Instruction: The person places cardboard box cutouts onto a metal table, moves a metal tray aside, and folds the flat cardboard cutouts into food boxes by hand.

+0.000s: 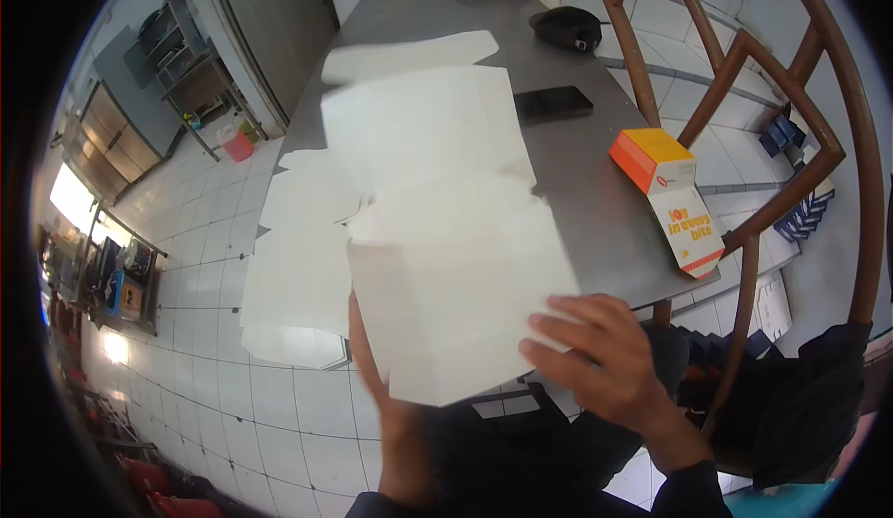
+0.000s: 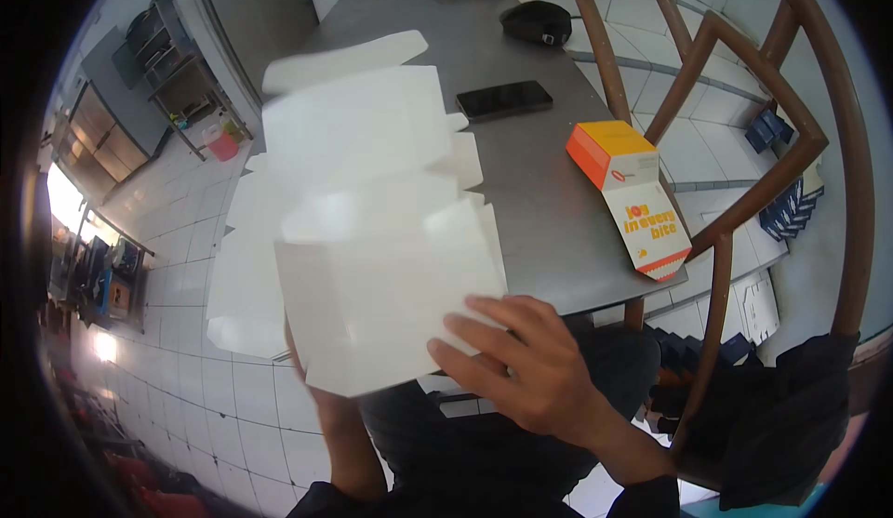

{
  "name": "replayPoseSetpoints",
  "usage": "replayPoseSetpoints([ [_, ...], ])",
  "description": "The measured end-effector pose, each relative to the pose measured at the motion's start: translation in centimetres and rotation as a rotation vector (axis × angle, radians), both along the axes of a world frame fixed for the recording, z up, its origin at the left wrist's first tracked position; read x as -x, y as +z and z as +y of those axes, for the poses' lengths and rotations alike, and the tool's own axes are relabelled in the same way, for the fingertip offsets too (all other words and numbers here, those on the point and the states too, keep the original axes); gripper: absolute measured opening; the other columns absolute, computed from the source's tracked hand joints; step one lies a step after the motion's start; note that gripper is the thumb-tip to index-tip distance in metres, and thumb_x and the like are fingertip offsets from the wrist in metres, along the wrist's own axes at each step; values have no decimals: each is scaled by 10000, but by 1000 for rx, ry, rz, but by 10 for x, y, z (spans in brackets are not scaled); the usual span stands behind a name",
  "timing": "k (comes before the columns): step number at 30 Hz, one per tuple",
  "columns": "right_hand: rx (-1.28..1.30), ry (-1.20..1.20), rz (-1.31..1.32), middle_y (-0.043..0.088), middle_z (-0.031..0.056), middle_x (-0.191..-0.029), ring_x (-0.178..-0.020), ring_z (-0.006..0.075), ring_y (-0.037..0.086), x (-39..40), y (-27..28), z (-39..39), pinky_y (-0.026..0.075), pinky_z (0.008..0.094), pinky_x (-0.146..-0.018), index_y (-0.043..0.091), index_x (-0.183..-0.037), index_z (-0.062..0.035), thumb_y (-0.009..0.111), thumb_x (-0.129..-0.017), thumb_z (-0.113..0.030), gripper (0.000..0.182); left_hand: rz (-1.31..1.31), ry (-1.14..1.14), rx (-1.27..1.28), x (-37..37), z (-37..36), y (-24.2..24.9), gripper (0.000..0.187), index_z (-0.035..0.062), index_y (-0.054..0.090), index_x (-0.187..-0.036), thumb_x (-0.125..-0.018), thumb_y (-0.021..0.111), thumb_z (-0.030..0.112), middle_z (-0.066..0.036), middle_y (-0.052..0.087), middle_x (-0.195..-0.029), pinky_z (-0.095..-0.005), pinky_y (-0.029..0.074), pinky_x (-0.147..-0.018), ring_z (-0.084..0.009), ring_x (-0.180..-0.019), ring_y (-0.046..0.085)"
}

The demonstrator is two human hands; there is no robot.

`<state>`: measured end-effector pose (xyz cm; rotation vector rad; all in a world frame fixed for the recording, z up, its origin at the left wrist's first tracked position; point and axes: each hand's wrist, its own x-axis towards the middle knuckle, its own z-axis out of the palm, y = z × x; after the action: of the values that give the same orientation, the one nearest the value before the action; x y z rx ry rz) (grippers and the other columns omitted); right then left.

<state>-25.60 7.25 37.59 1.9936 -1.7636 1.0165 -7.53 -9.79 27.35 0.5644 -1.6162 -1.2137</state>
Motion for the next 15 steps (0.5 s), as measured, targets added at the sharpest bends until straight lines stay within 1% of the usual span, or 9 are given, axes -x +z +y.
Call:
replayPoseSetpoints([
  [2, -113, 12, -43, 680, 70, -1152, -1105, 296, 647, -5, -17, 10, 532, 446, -917, 730, -1121, -104, 653, -790, 26, 364, 574, -541, -773, -6, 7, 59, 627, -12, 443, -1468, -999, 612, 369, -242, 554, -1387, -437, 471, -1052, -316, -1252, 583],
  [3, -188, -6, -4, 697, 52, -1155, -1114, 286, 644, -7, -24, 14, 541, 448, -900, 748, -1043, -120, 728, -774, -12, 291, 699, -528, -924, -5, 16, 79, 432, -56, 550, -1352, -1026, 554, 228, -218, 627, -1270, -388, 496, -992, -330, -1123, 643],
  [6, -263, 124, -275, 695, 61, -1124, -1120, 284, 638, -7, -23, 20, 549, 402, -872, 724, -1086, -93, 753, -768, -24, 326, -467, -157, -319, -9, 22, 73, 356, -66, 585, -1298, -1033, 537, 166, -202, 684, -1146, -329, 529, -883, -263, -1000, 678],
  [7, -231, -13, -375, 695, 70, -1102, -1090, 272, 648, -8, -19, 20, 549, 376, -857, 711, -1105, -80, 754, -778, -22, 334, -489, -84, -306, -6, 25, 72, 320, -65, 595, -1279, -1035, 527, 130, -184, 712, -1041, -290, 532, -782, -187, -915, 673],
  [9, -168, -286, -571, 696, 88, -1058, -1029, 247, 669, -12, -12, 20, 548, 324, -826, 685, -1142, -53, 757, -798, -17, 353, -479, -28, -280, -4, 30, 76, 303, -59, 608, -1256, -1040, 522, 135, -171, 702, -1009, -299, 535, -744, -170, -891, 660],
  [10, -240, -352, -660, 695, 99, -1033, -991, 235, 675, -13, -13, 18, 545, 309, -809, 671, -1152, -31, 754, -814, -19, 348, -471, -2, -265, -2, 33, 79, 295, -56, 615, -1244, -1042, 519, 138, -164, 697, -992, -303, 536, -725, -161, -878, 654],
  [12, -380, -494, -850, 693, 119, -984, -913, 211, 686, -17, -22, 11, 538, 279, -776, 643, -1170, 11, 749, -846, -24, 343, -361, 36, -175, 3, 45, 86, 246, -41, 573, -1219, -1034, 534, 118, -143, 650, -1012, -289, 522, -744, -150, -889, 621],
  [13, -225, -455, -929, 694, 145, -990, -889, 242, 692, -20, -31, 9, 544, 292, -762, 642, -1147, 30, 758, -845, -36, 330, -306, 53, -127, 6, 50, 87, 226, -34, 553, -1206, -1030, 542, 108, -132, 627, -1022, -282, 514, -753, -144, -894, 604],
  [15, 79, -365, -1071, 695, 197, -1001, -841, 304, 705, -30, -51, 9, 556, 317, -732, 640, -1102, 66, 777, -844, -61, 319, -156, 93, -187, 13, 59, 79, 205, 5, 473, -1179, -1017, 566, 90, -117, 556, -1059, -276, 492, -795, -144, -936, 562],
])
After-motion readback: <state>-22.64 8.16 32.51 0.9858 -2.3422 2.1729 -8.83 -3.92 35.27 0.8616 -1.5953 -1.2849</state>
